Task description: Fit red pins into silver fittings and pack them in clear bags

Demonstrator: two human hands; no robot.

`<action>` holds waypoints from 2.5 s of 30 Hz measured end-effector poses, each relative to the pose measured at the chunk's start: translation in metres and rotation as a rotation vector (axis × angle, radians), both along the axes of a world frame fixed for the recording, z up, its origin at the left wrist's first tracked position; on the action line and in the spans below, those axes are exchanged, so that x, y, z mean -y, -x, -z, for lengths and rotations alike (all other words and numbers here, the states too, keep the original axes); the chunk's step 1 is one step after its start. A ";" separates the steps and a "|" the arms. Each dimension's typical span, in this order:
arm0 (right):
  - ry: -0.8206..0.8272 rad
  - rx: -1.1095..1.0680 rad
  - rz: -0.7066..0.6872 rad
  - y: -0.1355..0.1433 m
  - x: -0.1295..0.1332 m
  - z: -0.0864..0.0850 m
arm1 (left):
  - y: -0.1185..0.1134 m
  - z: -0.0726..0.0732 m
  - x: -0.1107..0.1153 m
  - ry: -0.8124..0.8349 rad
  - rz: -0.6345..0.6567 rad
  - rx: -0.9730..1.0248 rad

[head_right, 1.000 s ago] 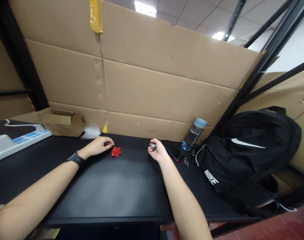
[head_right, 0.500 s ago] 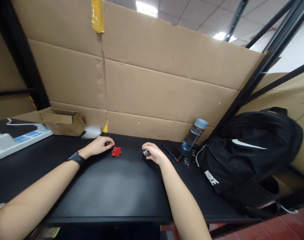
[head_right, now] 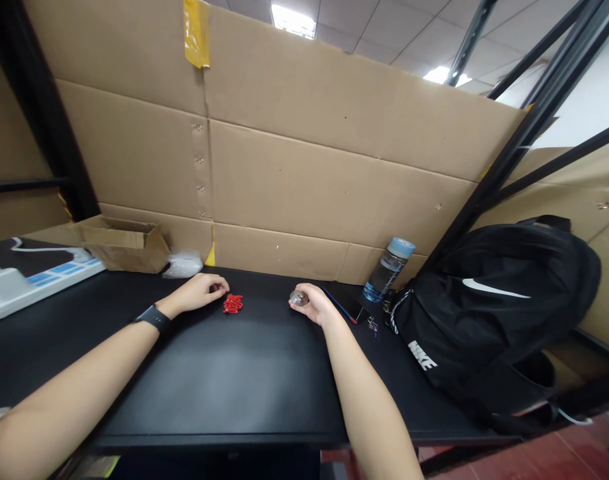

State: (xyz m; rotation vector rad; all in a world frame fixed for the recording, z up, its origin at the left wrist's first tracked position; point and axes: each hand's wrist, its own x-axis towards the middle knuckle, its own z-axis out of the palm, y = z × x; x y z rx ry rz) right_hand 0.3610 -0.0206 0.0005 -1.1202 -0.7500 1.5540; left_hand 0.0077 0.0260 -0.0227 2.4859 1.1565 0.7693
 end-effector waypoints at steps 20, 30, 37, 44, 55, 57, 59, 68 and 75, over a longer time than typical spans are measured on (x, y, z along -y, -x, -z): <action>0.023 -0.119 0.244 -0.024 -0.016 0.003 | -0.001 -0.001 0.000 0.000 -0.007 -0.008; 0.079 -0.142 0.272 -0.026 -0.016 0.001 | 0.000 0.000 0.000 0.002 -0.002 -0.004; 0.110 -0.211 0.326 -0.031 -0.019 -0.004 | 0.000 0.000 0.000 0.002 -0.005 -0.020; 0.131 -0.256 0.350 -0.030 -0.020 -0.006 | 0.000 0.001 0.000 0.012 -0.004 -0.026; 0.123 -0.201 0.287 -0.028 -0.018 -0.003 | -0.001 0.000 0.000 0.011 -0.004 -0.024; 0.119 -0.175 0.263 -0.029 -0.018 -0.001 | 0.000 0.000 0.000 0.015 -0.005 -0.024; 0.116 -0.144 0.237 -0.030 -0.018 0.000 | 0.000 0.000 0.000 0.017 -0.008 -0.023; 0.098 0.026 0.157 -0.033 -0.013 -0.002 | -0.001 0.000 0.000 0.012 -0.005 -0.016; 0.045 0.274 0.112 -0.031 -0.013 0.001 | -0.001 0.001 -0.001 0.016 0.005 -0.017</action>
